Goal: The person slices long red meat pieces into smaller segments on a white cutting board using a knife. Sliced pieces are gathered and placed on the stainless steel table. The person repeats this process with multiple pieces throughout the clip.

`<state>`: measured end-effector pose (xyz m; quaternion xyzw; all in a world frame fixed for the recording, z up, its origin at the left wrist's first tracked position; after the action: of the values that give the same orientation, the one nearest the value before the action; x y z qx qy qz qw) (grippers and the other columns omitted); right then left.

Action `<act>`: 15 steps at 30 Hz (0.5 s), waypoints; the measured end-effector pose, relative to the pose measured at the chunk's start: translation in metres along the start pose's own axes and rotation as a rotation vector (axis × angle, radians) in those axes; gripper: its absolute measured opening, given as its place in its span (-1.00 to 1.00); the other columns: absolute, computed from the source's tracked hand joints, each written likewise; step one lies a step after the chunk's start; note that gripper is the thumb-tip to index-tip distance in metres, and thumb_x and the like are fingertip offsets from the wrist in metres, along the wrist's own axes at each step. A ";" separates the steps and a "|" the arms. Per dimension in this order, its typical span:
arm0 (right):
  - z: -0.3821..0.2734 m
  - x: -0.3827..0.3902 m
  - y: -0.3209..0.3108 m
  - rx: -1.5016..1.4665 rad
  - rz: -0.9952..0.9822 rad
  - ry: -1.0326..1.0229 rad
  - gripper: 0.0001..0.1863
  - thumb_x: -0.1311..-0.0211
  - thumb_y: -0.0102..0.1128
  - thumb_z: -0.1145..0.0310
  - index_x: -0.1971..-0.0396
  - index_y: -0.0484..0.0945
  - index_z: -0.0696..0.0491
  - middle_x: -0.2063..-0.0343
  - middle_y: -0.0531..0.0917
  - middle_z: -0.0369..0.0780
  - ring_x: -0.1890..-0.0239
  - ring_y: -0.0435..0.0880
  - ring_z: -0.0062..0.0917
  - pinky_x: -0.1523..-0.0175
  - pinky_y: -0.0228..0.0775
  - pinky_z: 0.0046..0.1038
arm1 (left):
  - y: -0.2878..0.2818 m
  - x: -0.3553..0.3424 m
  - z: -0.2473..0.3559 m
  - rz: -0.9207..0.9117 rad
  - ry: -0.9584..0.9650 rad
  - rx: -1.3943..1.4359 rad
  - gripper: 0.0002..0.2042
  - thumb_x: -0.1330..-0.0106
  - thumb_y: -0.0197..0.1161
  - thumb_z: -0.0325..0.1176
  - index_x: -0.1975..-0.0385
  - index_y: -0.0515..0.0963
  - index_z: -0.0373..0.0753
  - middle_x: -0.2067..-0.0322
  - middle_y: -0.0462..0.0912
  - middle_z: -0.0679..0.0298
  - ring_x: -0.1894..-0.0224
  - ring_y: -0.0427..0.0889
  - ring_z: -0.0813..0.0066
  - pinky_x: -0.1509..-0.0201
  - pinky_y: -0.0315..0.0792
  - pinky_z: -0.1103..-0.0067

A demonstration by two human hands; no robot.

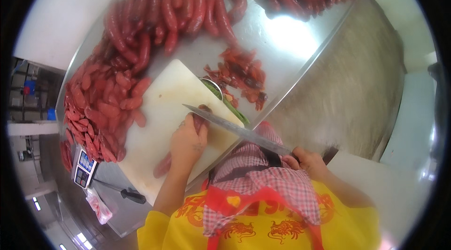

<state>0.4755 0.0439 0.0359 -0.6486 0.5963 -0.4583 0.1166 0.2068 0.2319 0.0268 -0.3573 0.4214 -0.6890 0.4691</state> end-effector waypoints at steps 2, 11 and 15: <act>-0.008 0.004 0.013 -0.067 0.002 0.022 -0.47 -0.32 0.04 -0.18 0.30 0.48 0.07 0.47 0.64 0.04 0.41 0.65 0.01 0.34 0.48 -0.11 | 0.002 0.001 -0.002 -0.015 -0.004 -0.029 -0.62 -0.31 0.18 -0.14 0.05 0.41 -0.30 0.41 0.62 -0.10 0.36 0.62 -0.12 0.27 0.48 0.17; -0.058 -0.041 0.027 -0.211 -0.120 0.032 -0.29 -0.43 -0.25 -0.20 0.34 0.56 0.23 0.41 0.62 0.16 0.24 0.61 0.10 0.12 0.44 -0.05 | 0.010 0.007 -0.010 0.030 0.071 -0.072 -0.56 -0.32 0.18 -0.03 -0.03 0.43 -0.24 0.38 0.61 -0.06 0.35 0.62 -0.10 0.25 0.48 0.17; -0.043 -0.029 0.014 -0.148 -0.226 0.138 -0.28 -0.44 -0.28 -0.20 0.28 0.57 0.24 0.39 0.62 0.15 0.24 0.61 0.04 0.08 0.42 -0.12 | 0.001 0.004 -0.028 0.056 0.113 -0.054 -0.52 -0.31 0.20 0.00 -0.03 0.43 -0.26 0.34 0.61 -0.05 0.34 0.62 -0.08 0.26 0.48 0.20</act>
<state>0.4386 0.0828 0.0361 -0.6853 0.5583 -0.4669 -0.0252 0.1807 0.2350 0.0151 -0.3183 0.4758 -0.6830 0.4537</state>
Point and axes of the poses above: each hand's wrist, its own x-axis away from the middle knuckle, its own y-axis out of the palm, z = x × y, the point moved 3 cm from there along -x, towards the middle knuckle
